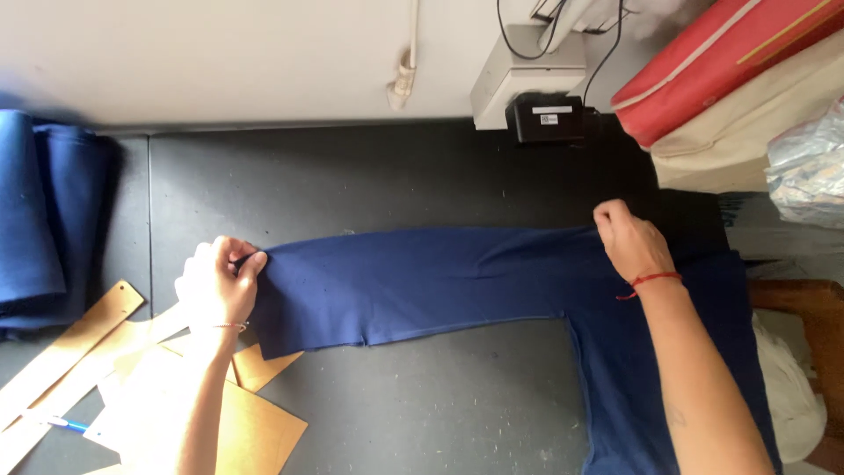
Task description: Cutting fabric pieces using cardboard patterns and an electric rotary cutter
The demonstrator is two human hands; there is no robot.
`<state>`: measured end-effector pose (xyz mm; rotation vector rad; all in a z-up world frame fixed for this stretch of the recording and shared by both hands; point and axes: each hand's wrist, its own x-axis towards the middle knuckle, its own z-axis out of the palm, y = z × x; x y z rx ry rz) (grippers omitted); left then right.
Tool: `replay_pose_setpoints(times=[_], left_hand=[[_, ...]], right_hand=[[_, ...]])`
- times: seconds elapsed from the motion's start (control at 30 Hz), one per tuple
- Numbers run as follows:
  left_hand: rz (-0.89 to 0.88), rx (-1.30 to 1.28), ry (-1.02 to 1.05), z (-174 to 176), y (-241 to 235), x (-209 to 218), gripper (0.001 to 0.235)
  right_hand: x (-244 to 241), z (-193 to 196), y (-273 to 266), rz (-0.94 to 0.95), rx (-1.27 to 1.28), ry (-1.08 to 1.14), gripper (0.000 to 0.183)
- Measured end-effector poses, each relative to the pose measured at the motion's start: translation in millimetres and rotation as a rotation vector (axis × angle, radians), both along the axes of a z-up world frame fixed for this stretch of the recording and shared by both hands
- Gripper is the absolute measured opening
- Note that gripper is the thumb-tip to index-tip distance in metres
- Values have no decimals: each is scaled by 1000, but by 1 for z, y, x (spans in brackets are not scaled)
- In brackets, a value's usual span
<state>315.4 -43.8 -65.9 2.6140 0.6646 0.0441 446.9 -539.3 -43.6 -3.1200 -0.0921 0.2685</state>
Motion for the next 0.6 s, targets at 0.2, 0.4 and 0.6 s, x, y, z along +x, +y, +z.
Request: replay_pose_setpoints(times=[0.2,0.4,0.6], left_hand=[[19,-233,-133,6,-6,0,12],[5,-117,-68,4,-3,0,15],[42,-171,-135,8,-11,0,12]], right_hand=[[-12,25,19,275,-84,26,17],[-7,14,20,140,-232,-16,23],[-15,-43,24,111,-339,-449,9]])
